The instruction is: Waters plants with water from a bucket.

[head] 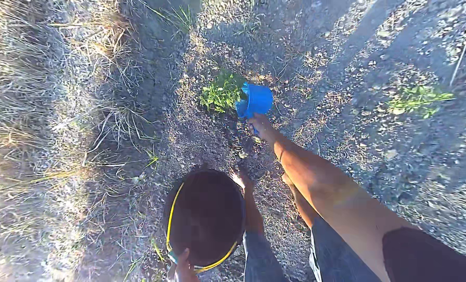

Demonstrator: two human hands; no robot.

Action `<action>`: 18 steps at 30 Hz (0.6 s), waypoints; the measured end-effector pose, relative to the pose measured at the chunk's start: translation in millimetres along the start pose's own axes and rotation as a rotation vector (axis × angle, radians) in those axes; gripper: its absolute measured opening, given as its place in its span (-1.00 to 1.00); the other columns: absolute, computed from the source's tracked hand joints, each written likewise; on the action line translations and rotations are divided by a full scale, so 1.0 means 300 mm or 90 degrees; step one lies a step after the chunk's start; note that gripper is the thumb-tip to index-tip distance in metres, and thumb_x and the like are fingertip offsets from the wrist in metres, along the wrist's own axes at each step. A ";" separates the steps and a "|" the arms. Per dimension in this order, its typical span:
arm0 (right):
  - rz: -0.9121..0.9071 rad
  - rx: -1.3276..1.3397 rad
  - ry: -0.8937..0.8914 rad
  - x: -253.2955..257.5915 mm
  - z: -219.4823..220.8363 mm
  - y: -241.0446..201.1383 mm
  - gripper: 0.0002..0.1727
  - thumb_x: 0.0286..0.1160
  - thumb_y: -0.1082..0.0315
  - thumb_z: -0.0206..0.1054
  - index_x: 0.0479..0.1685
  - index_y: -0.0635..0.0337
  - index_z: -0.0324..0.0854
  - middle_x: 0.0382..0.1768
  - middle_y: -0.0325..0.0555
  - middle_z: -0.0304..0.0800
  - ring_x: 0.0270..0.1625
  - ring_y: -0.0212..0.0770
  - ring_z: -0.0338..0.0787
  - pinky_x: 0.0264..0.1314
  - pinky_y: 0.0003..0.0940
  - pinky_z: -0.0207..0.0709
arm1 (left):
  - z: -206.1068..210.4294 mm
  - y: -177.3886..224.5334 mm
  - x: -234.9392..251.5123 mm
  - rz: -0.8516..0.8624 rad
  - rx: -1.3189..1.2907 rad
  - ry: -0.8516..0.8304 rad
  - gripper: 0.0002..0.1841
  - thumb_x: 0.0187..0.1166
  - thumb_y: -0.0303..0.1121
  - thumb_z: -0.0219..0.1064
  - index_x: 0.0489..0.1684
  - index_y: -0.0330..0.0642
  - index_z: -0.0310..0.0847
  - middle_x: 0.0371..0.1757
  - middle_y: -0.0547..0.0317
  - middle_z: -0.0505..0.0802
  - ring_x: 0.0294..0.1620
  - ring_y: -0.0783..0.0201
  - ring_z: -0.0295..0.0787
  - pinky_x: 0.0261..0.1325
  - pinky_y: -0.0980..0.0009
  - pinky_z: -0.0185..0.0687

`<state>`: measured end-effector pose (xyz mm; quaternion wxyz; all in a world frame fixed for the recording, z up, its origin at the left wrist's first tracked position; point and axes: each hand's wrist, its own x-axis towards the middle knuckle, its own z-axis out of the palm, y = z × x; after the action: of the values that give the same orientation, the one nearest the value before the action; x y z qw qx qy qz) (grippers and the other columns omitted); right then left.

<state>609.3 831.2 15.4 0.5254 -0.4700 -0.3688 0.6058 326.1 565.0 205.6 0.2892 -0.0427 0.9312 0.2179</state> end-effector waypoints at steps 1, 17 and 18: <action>0.130 -0.007 0.028 0.024 -0.051 0.106 -0.72 0.51 0.62 0.19 0.08 0.73 0.39 -0.53 0.03 0.52 -0.66 -0.30 0.52 -0.65 -0.55 0.36 | -0.008 -0.010 0.004 -0.015 -0.009 0.002 -0.67 0.51 -0.47 0.28 0.15 -0.51 0.48 -0.04 -0.20 0.70 -0.10 0.08 0.63 -0.08 0.07 0.63; 0.448 -0.638 -0.001 0.150 0.087 0.007 -0.54 0.57 0.37 0.32 0.40 0.42 0.56 0.23 0.48 0.69 0.36 0.41 0.67 0.39 0.40 0.46 | 0.141 0.111 -0.020 0.047 -0.184 -0.048 -0.74 0.41 -0.62 0.27 0.06 -0.39 0.56 -0.18 0.10 0.73 -0.24 0.37 0.66 -0.21 0.41 0.64; 0.441 -0.642 0.001 0.136 0.071 0.000 -0.50 0.56 0.37 0.32 0.46 0.41 0.53 0.26 0.49 0.68 0.38 0.43 0.66 0.40 0.41 0.45 | 0.152 0.135 -0.027 0.065 -0.193 -0.062 -0.64 0.41 -0.63 0.26 0.21 -0.45 0.52 -0.08 0.02 0.72 -0.17 0.33 0.64 -0.15 0.37 0.62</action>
<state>588.6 872.4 14.1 0.0111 -0.7538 -0.4355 0.4920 348.4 620.7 192.0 0.3128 -0.0278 0.8733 0.3724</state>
